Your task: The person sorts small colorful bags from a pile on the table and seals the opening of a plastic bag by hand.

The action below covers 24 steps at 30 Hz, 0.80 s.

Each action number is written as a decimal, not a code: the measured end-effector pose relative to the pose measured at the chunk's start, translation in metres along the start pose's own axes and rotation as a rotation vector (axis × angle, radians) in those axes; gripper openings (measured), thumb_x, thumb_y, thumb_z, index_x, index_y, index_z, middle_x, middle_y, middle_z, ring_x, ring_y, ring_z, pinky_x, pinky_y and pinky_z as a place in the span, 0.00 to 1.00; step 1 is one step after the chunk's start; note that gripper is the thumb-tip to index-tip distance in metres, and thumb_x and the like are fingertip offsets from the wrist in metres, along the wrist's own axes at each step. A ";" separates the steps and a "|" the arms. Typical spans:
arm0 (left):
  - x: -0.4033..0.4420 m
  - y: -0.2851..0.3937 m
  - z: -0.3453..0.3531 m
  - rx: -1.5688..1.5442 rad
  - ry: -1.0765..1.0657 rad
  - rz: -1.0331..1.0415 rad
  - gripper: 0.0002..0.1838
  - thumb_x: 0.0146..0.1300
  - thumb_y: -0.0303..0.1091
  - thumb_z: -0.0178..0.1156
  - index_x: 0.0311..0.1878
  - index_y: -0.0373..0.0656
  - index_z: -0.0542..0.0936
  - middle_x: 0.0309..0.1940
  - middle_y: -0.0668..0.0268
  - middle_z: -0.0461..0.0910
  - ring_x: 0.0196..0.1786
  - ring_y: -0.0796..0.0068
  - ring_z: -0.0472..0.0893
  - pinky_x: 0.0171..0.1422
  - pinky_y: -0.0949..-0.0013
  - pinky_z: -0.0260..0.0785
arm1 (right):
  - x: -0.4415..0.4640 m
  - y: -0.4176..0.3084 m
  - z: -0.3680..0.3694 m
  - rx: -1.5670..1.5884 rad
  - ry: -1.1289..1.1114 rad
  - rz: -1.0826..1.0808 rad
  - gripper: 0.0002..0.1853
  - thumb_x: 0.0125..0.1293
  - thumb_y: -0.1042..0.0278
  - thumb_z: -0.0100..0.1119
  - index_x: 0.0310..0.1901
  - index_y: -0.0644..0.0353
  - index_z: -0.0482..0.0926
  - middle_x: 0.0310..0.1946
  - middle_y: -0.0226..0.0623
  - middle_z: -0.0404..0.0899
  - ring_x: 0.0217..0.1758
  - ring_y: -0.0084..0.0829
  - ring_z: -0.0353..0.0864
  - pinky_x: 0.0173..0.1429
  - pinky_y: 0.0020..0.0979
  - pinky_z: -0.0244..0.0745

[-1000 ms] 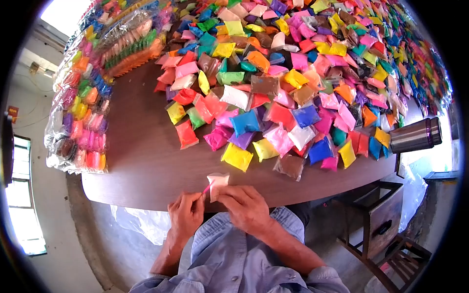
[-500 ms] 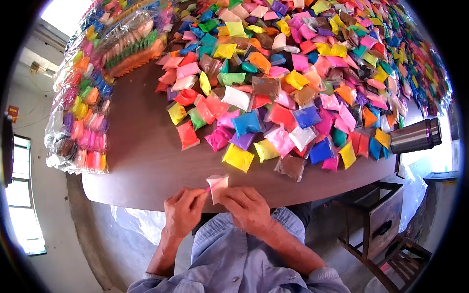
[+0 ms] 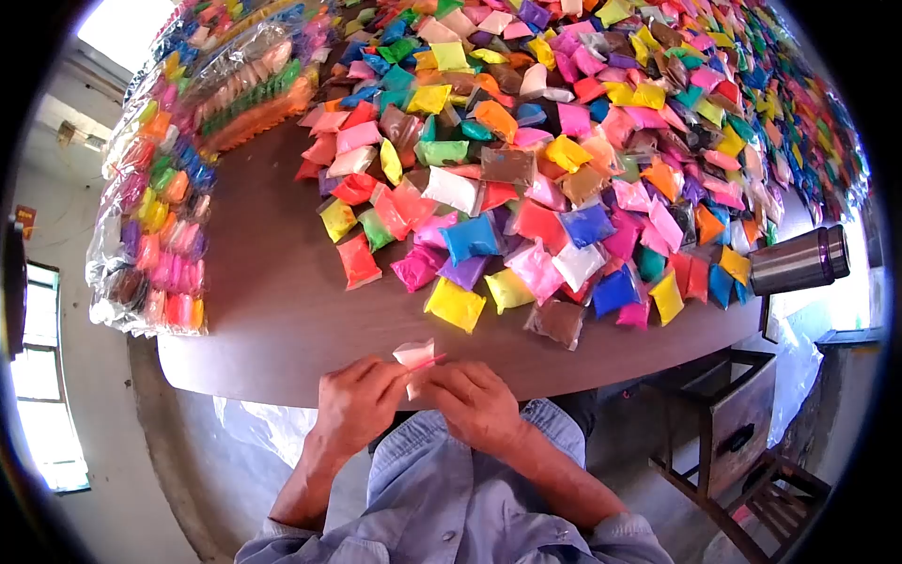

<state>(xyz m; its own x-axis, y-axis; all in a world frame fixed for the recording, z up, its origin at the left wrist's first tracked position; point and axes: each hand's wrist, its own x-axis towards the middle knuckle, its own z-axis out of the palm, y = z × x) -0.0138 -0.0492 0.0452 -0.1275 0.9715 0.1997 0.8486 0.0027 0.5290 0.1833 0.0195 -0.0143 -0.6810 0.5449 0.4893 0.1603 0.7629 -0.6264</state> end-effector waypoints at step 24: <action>-0.021 -0.012 0.004 -0.165 0.277 -0.241 0.04 0.64 0.23 0.71 0.37 0.38 0.83 0.26 0.61 0.82 0.26 0.70 0.80 0.31 0.67 0.72 | 0.018 -0.012 -0.007 0.105 0.075 0.143 0.18 0.50 0.78 0.73 0.45 0.53 0.88 0.47 0.31 0.85 0.47 0.41 0.85 0.51 0.38 0.82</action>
<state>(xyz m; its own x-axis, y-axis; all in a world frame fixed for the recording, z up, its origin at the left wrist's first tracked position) -0.0196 -0.0687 0.0317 -0.4660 0.8468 0.2565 0.6862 0.1629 0.7090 0.1738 0.0224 0.0066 -0.6013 0.6721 0.4321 0.1731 0.6375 -0.7507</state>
